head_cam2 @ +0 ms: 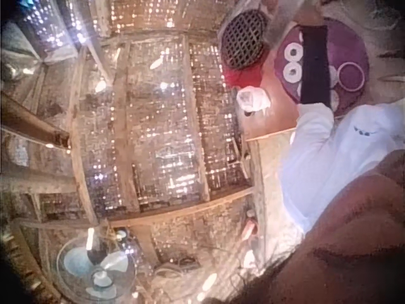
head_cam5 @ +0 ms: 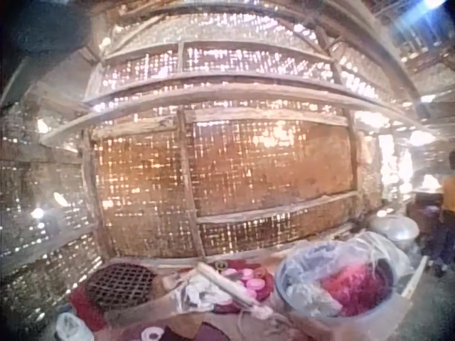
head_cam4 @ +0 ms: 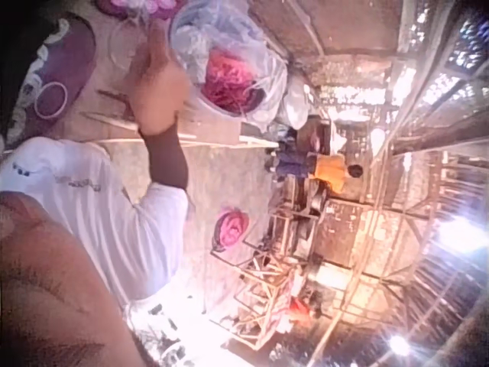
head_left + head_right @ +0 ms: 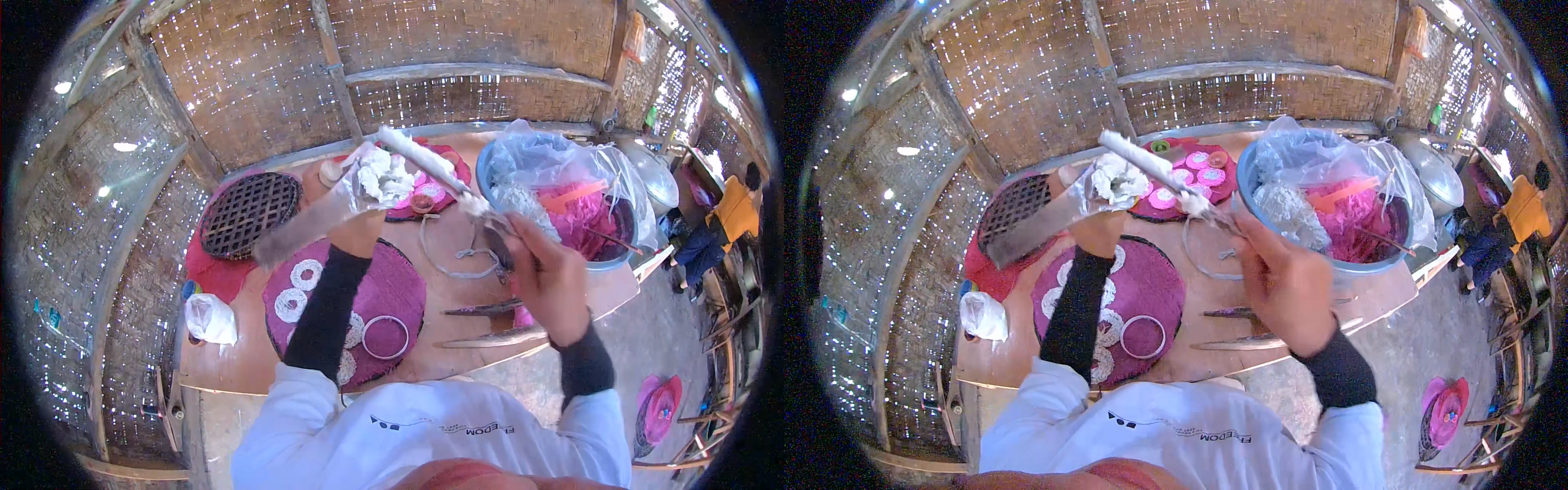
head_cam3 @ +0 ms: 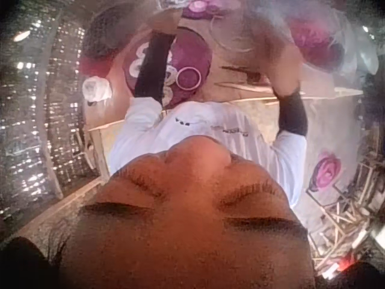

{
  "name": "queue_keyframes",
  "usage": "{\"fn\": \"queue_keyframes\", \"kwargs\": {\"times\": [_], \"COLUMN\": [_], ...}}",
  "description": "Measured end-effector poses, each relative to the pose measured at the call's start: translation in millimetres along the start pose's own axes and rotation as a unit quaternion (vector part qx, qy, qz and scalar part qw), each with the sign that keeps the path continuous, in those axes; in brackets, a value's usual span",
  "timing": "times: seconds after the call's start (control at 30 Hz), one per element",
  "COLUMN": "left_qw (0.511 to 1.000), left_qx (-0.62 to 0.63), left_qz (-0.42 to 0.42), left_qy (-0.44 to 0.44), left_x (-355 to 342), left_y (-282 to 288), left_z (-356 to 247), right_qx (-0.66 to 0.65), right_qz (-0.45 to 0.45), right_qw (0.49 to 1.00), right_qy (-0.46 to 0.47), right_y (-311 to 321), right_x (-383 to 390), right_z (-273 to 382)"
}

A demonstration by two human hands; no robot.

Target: The person prepares decorative food items by applying white and pink paste to a wooden base and circular molds using a spatula.

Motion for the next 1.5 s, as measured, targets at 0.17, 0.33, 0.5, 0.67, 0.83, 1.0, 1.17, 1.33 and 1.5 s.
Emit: {"fn": "queue_keyframes", "kwargs": {"times": [0.17,0.33,0.5,0.67,0.83,1.0,1.17,1.33,1.5], "left_qw": [0.979,0.961,0.96,0.98,0.971,0.963,0.992,0.908,0.755], "left_qx": [-0.194,-0.263,-0.249,-0.164,-0.198,-0.266,0.045,0.351,0.615], "left_qz": [0.06,0.045,0.049,0.108,0.136,0.009,-0.099,-0.038,0.028], "left_qy": [0.03,-0.067,-0.115,-0.034,-0.024,-0.046,0.065,0.226,0.225], "left_x": [-2,-6,2,17,26,-9,-13,-5,-4], "left_y": [-18,0,-6,-27,-20,21,74,86,64], "left_z": [-24,-19,-21,-17,3,-22,-17,-1,-13], "right_qx": [-0.07,-0.137,-0.182,-0.179,-0.171,-0.151,0.233,0.396,-0.052], "right_qz": [-0.029,0.032,-0.005,0.004,0.069,0.105,0.076,0.239,0.186], "right_qw": [0.997,0.989,0.98,0.981,0.982,0.983,0.967,0.885,0.979], "right_qy": [-0.033,-0.039,-0.077,-0.073,-0.04,-0.015,-0.072,0.045,0.066], "right_y": [-65,-65,-65,-72,-78,-47,0,-83,-113], "right_x": [26,52,37,26,51,51,-8,-6,-31], "right_z": [14,20,-16,-9,-4,-30,-121,-199,-87]}}
Point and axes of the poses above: each hand's wrist, its own x-axis away from the middle knuckle, its own y-axis out of the back of the hand, z = x × y, the point moved 6 cm from there along -x, towards the middle knuckle, and after that the axes turned 14 degrees about x, right-handed, at the moved point
